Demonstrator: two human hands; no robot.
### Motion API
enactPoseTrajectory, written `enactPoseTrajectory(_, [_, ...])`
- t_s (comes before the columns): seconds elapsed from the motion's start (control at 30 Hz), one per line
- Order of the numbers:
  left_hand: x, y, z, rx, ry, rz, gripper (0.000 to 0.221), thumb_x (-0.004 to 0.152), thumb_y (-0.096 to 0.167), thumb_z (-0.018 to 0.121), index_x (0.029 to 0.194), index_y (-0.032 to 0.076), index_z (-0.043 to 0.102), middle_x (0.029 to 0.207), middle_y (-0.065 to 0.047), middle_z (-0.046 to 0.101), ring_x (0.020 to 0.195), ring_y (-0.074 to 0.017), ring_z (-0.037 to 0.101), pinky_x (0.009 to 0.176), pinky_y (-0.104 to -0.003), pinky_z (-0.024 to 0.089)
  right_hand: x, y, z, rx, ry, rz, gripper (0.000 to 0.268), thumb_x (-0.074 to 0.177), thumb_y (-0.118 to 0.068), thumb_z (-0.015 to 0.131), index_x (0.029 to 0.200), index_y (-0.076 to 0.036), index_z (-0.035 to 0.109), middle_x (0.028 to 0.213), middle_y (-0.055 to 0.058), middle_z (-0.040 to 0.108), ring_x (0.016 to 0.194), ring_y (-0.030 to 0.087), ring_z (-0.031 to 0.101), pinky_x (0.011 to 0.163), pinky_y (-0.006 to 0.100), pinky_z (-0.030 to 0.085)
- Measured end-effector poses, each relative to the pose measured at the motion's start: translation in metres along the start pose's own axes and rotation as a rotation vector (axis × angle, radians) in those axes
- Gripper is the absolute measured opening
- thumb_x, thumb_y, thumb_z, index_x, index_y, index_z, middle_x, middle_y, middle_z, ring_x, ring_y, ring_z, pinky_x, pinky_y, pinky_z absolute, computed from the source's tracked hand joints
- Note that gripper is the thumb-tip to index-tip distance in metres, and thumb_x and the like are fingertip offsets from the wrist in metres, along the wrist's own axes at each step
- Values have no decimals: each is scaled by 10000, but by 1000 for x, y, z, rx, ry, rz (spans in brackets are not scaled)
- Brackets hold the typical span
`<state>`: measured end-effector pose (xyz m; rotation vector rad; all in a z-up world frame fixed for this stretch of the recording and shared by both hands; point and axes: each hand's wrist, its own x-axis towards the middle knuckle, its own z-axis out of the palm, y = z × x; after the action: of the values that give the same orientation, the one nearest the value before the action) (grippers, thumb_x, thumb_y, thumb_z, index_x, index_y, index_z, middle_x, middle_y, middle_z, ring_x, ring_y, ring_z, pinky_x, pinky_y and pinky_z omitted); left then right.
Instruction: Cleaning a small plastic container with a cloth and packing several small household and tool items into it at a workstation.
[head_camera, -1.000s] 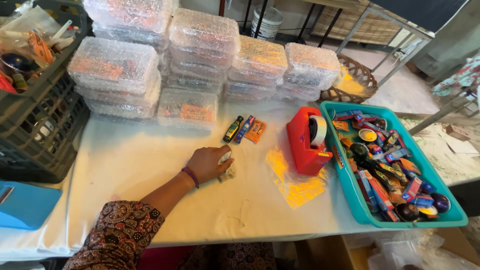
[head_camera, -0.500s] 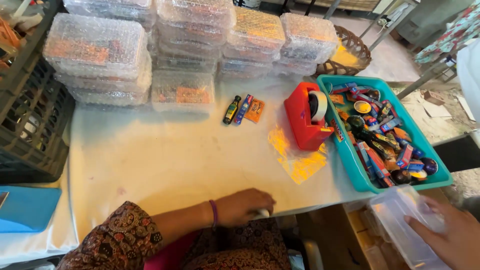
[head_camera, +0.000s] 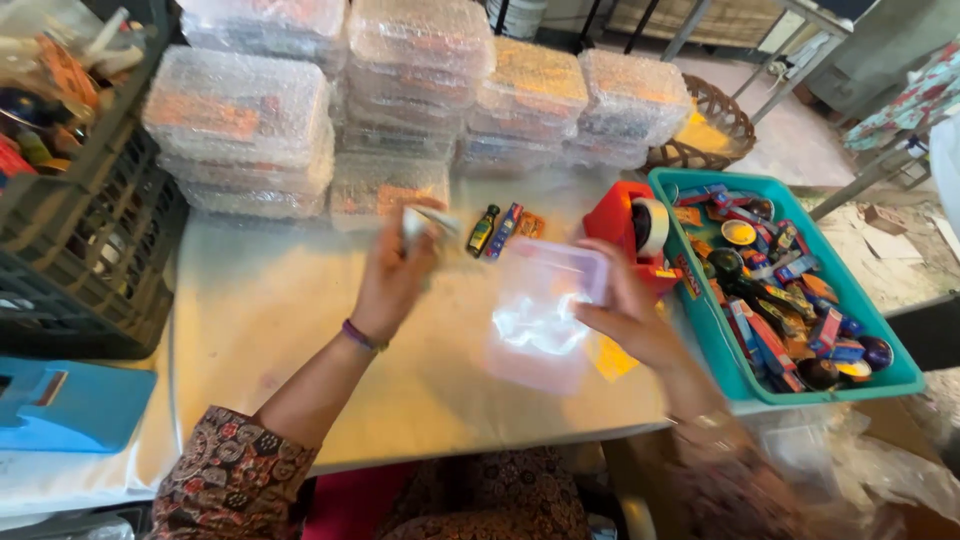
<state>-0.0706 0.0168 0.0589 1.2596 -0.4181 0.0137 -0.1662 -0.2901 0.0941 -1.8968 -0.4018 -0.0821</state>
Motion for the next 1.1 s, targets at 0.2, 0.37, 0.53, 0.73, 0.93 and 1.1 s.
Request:
enactPoseTrajectory(0.2, [21,-47,-4,441,211,261,329,1040,28,524,1368,57,543,849,-110,547,715,-177,519,655,-371,470,94,68,90,320,173,307,347,897,-188,650,1144,-179,407,993,56,633,800,183,727,609,322,589])
enactPoseTrajectory(0.37, [-43,-73,27,940,-265,527,514,914,81,553,1403,-66,492,1264,-262,612,1150,-392,579,1038,-509,415,116,175,96,241,217,-11,234,1112,-273,593,1054,-70,492,905,35,525,805,107,567,725,275,490])
enactPoseTrajectory(0.53, [-90,-60,-15,1148,-571,534,407,963,132,542,1344,-13,562,1340,-182,629,1300,-323,562,1170,-530,289,106,119,100,114,192,176,285,1057,-358,529,1159,-99,590,787,1,610,609,84,560,528,269,460])
enactPoseTrajectory(0.73, [-106,58,-81,994,-509,-180,458,954,235,568,1409,201,611,1247,-69,689,1216,-253,589,1123,-400,418,105,105,101,-26,90,146,315,1047,-348,526,1228,-91,547,749,11,590,592,90,565,550,263,474])
enactPoseTrajectory(0.93, [-165,80,-166,1495,-555,358,491,954,348,606,1432,244,563,1541,-131,538,1432,-320,447,1100,-539,297,105,112,97,120,-42,93,314,1080,-332,500,1231,-68,578,766,9,550,653,92,531,584,268,468])
enactPoseTrajectory(1.1, [-134,192,-66,1406,-146,298,492,930,154,552,1421,149,584,1397,-110,637,1290,-259,594,1060,-419,442,102,107,104,86,-140,106,331,1069,-335,475,1188,-62,620,770,13,591,683,96,572,585,273,487])
